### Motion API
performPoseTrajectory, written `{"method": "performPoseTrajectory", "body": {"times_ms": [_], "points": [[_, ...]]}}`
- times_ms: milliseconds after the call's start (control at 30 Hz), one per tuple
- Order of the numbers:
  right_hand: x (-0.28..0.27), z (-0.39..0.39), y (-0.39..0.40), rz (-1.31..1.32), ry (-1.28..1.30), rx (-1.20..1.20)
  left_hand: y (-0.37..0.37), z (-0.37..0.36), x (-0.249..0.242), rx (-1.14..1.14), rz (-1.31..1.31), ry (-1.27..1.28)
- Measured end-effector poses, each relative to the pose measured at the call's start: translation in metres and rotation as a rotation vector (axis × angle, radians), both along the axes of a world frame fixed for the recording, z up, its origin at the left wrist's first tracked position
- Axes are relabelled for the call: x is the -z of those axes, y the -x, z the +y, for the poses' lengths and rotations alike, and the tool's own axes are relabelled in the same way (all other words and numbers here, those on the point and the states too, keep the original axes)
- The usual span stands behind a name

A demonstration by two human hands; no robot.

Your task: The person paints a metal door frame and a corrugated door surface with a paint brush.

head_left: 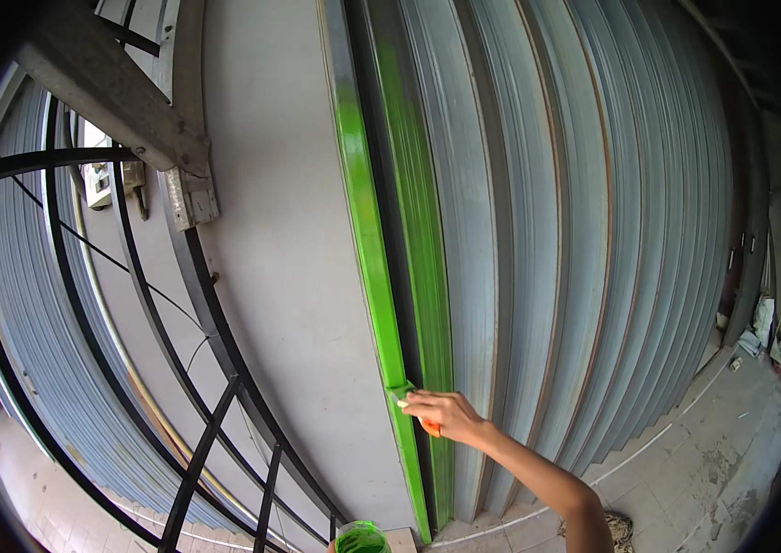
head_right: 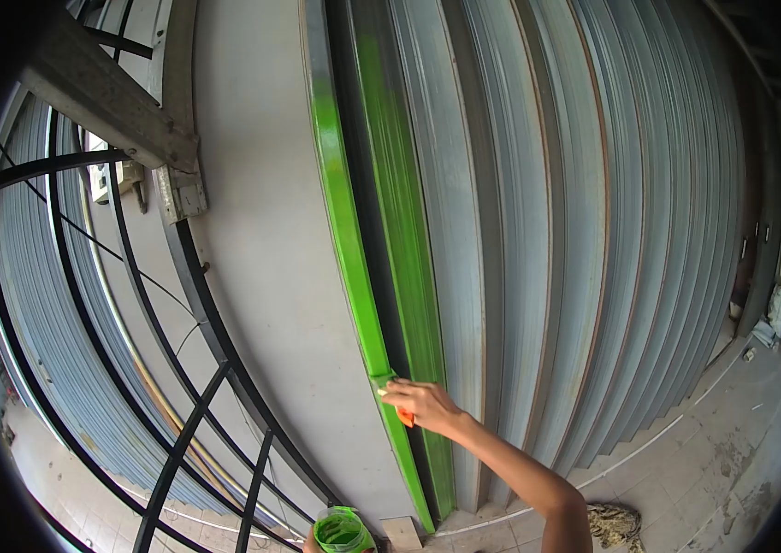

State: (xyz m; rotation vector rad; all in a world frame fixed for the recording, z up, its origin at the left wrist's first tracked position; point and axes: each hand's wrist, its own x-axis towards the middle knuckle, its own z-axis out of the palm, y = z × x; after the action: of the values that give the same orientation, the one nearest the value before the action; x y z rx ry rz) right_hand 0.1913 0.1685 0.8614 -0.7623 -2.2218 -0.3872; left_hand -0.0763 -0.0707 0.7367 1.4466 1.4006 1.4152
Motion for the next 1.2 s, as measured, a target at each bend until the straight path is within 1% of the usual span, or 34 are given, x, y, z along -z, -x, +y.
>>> {"method": "performPoseTrajectory", "body": {"times_ms": [100,200,233,300,333,367,433,500,533,600,667,700,733,767,800,867,900,967,1000,1033,1067,1167,1200], "points": [[-0.115,0.005,0.003,0.007,-0.184,-0.089,0.000,0.005,0.003,0.024,-0.014,-0.044],[-0.205,0.007,0.004,0.115,-0.369,-0.102,0.002,0.010,0.008,0.043,-0.023,-0.079],[-0.229,-0.001,0.005,0.167,-0.422,-0.102,0.001,0.012,0.011,0.047,-0.023,-0.089],[-0.244,-0.002,0.005,0.164,-0.471,-0.096,0.001,0.015,0.015,0.049,-0.029,-0.111],[-0.248,-0.003,0.005,0.166,-0.492,-0.094,0.002,0.016,0.019,0.048,-0.030,-0.123],[-0.231,-0.003,0.003,0.115,-0.344,-0.040,0.002,0.017,0.021,0.048,-0.029,-0.137],[-0.175,0.016,-0.001,0.019,-0.353,-0.055,0.002,0.021,0.025,0.053,-0.027,-0.161],[-0.128,0.008,-0.002,-0.006,-0.244,-0.035,0.003,0.023,0.021,0.112,-0.030,-0.137],[-0.112,0.002,-0.002,-0.055,-0.193,-0.025,0.003,0.023,0.019,0.140,-0.030,-0.123],[-0.094,-0.008,-0.002,-0.129,-0.087,-0.015,0.001,0.022,0.017,0.110,-0.062,-0.129],[-0.100,-0.009,-0.005,-0.146,-0.001,-0.060,0.001,0.018,0.014,0.100,-0.102,-0.122],[-0.111,-0.008,-0.006,-0.155,0.037,-0.081,0.000,0.018,0.011,0.107,-0.129,-0.119],[-0.136,-0.009,-0.005,-0.095,0.072,-0.066,0.000,0.018,0.009,0.114,-0.156,-0.116],[-0.160,-0.001,-0.005,-0.063,-0.028,-0.086,0.000,0.018,0.005,0.117,-0.156,-0.114],[-0.191,-0.001,-0.002,-0.027,-0.030,-0.057,-0.001,0.018,0.004,0.123,-0.153,-0.111],[-0.253,-0.001,0.000,0.063,-0.205,-0.074,-0.001,0.020,0.004,0.129,-0.135,-0.108],[-0.282,-0.005,0.002,0.125,-0.239,-0.089,-0.002,0.021,0.003,0.136,-0.126,-0.107],[-0.325,0.001,0.004,0.257,-0.419,-0.143,-0.003,0.023,0.003,0.150,-0.118,-0.104],[-0.334,0.000,0.004,0.256,-0.384,-0.110,-0.004,0.023,0.003,0.158,-0.119,-0.104],[-0.339,-0.005,0.004,0.257,-0.349,-0.075,-0.004,0.023,0.004,0.171,-0.118,-0.104],[-0.330,-0.002,0.003,0.214,-0.321,-0.074,-0.004,0.024,0.005,0.180,-0.121,-0.102],[-0.265,0.007,-0.001,0.082,-0.273,-0.093,-0.004,0.027,0.001,0.157,-0.099,-0.118],[-0.241,0.002,-0.002,0.044,-0.163,-0.056,-0.004,0.027,-0.003,0.133,-0.077,-0.127]]}}
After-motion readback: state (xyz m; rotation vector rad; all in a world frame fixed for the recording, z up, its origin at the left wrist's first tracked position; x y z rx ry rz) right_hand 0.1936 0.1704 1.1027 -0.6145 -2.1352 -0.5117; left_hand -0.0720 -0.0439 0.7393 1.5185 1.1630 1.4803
